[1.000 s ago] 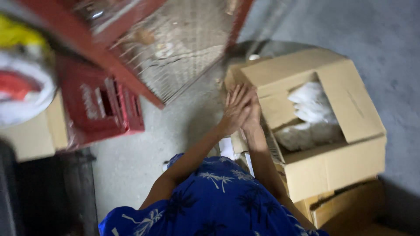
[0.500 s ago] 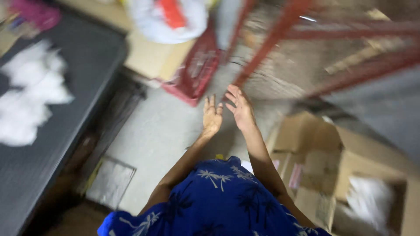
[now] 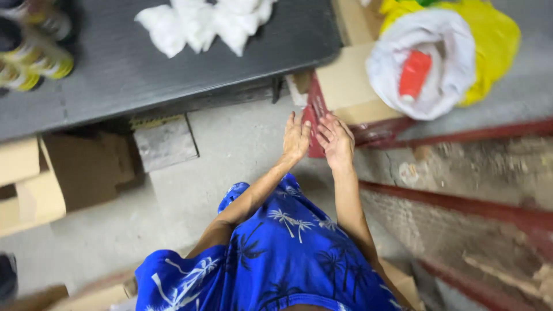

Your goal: Packing small white plastic bags into cardboard boxes in a storage or processing area.

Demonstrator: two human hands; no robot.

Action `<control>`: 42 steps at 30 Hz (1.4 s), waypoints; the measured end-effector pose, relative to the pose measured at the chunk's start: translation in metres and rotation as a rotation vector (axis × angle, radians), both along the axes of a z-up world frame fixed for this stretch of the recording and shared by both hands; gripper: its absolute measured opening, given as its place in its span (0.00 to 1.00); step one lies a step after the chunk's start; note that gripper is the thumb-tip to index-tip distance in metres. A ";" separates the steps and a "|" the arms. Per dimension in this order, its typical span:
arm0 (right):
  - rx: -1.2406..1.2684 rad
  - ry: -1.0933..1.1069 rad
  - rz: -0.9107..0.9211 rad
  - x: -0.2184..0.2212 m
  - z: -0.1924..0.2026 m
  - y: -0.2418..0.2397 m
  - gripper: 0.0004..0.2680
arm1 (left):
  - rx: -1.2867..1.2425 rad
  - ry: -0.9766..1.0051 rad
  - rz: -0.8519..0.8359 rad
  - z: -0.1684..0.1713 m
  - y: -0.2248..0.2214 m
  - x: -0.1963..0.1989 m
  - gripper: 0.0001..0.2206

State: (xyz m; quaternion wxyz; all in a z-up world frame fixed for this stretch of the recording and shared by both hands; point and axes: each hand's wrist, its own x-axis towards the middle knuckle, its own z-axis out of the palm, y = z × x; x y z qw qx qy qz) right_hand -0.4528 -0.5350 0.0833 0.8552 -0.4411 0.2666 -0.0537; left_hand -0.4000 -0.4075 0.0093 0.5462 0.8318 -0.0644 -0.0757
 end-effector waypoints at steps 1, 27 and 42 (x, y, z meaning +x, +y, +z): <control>0.000 0.006 0.045 0.011 -0.004 0.002 0.12 | -0.030 -0.009 0.048 0.004 0.007 0.006 0.26; -0.706 0.093 0.591 0.348 -0.062 0.207 0.09 | -0.039 -0.037 0.431 -0.040 0.242 0.304 0.22; -1.585 0.108 0.544 0.485 -0.119 0.238 0.23 | -0.314 0.386 0.304 -0.045 0.291 0.364 0.21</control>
